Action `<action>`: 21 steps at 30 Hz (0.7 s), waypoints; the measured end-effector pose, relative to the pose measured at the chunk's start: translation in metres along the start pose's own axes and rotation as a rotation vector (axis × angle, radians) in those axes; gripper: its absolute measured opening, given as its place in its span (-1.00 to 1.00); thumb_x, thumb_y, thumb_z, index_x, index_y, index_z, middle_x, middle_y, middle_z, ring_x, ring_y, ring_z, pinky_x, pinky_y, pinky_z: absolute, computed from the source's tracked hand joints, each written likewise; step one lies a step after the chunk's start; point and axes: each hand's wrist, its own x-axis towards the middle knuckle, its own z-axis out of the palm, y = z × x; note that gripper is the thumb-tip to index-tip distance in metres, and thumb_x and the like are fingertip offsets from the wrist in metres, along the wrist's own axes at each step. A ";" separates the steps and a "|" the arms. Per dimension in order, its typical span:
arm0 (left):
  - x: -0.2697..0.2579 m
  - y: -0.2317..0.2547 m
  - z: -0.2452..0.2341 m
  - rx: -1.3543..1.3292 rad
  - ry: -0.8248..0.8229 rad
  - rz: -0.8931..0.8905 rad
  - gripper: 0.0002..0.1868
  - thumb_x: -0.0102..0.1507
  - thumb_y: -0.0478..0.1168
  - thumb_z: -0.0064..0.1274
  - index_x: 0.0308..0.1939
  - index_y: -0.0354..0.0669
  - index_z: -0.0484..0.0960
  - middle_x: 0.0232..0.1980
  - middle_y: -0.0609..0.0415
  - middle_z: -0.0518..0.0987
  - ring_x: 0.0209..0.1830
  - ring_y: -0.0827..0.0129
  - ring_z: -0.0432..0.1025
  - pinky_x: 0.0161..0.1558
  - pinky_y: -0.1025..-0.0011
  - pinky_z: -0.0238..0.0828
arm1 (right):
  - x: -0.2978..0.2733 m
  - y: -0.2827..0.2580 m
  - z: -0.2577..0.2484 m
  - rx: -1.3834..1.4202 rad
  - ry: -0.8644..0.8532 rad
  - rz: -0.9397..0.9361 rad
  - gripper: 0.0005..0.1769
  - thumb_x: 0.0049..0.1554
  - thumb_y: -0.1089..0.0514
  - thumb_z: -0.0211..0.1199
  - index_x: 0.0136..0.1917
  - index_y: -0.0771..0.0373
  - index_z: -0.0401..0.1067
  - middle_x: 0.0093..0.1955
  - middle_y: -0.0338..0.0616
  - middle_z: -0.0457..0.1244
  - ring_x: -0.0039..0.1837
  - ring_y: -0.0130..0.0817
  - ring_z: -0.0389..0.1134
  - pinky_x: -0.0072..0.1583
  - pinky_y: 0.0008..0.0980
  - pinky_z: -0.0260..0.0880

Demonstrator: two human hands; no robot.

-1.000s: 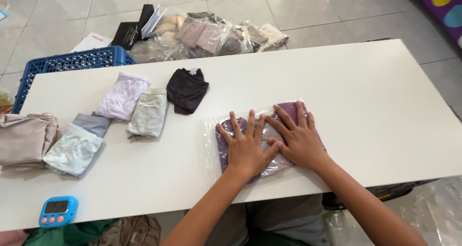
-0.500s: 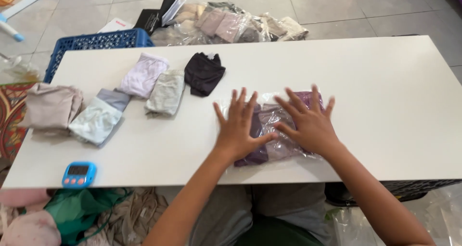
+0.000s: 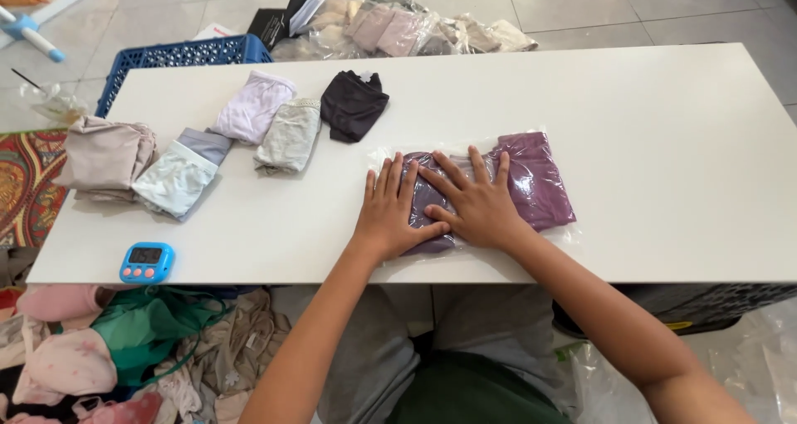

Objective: The person is packing folded underwear into clear plastic bags on a white table, organizing them neatly before sealing or setting them aside.

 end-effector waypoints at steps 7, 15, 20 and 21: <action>0.021 -0.041 -0.015 -0.117 -0.056 -0.026 -0.07 0.27 0.62 -0.71 0.62 0.39 -0.04 0.63 0.19 0.07 0.60 0.16 0.05 0.49 -0.05 -0.10 | 0.008 0.017 -0.080 0.243 -0.196 0.102 -0.22 0.26 -0.50 -0.26 0.63 -0.22 0.06 0.45 -0.14 0.26 0.53 0.02 0.18 0.45 0.35 -0.19; 0.051 -0.098 -0.020 0.033 0.140 -0.046 -0.34 0.33 0.04 -0.08 0.51 0.05 0.27 0.26 0.05 0.42 0.30 0.11 0.27 0.22 0.02 0.29 | 0.040 0.139 -0.023 0.031 -0.132 0.186 -0.35 0.16 -0.14 0.12 0.53 -0.18 0.27 0.31 -0.33 0.37 0.44 -0.22 0.31 0.42 0.15 0.09; 0.088 -0.116 -0.008 -0.029 0.089 -0.008 -0.70 0.17 0.06 0.11 -0.04 0.26 0.53 0.02 0.26 0.40 0.19 0.22 0.28 0.16 0.10 0.29 | 0.037 0.144 -0.052 0.380 -0.204 0.238 -0.51 0.00 0.04 0.33 0.22 0.11 0.54 0.12 -0.05 0.46 0.27 0.03 0.44 0.32 0.09 0.34; 0.092 -0.113 -0.011 -0.072 0.064 0.016 -0.76 0.14 0.01 0.15 -0.13 0.21 0.57 0.04 0.20 0.42 0.22 0.16 0.29 0.18 0.09 0.30 | 0.037 0.145 -0.059 0.508 -0.204 0.221 -0.63 -0.01 0.14 0.40 0.10 0.17 0.61 0.01 -0.03 0.49 0.20 0.06 0.48 0.26 0.03 0.42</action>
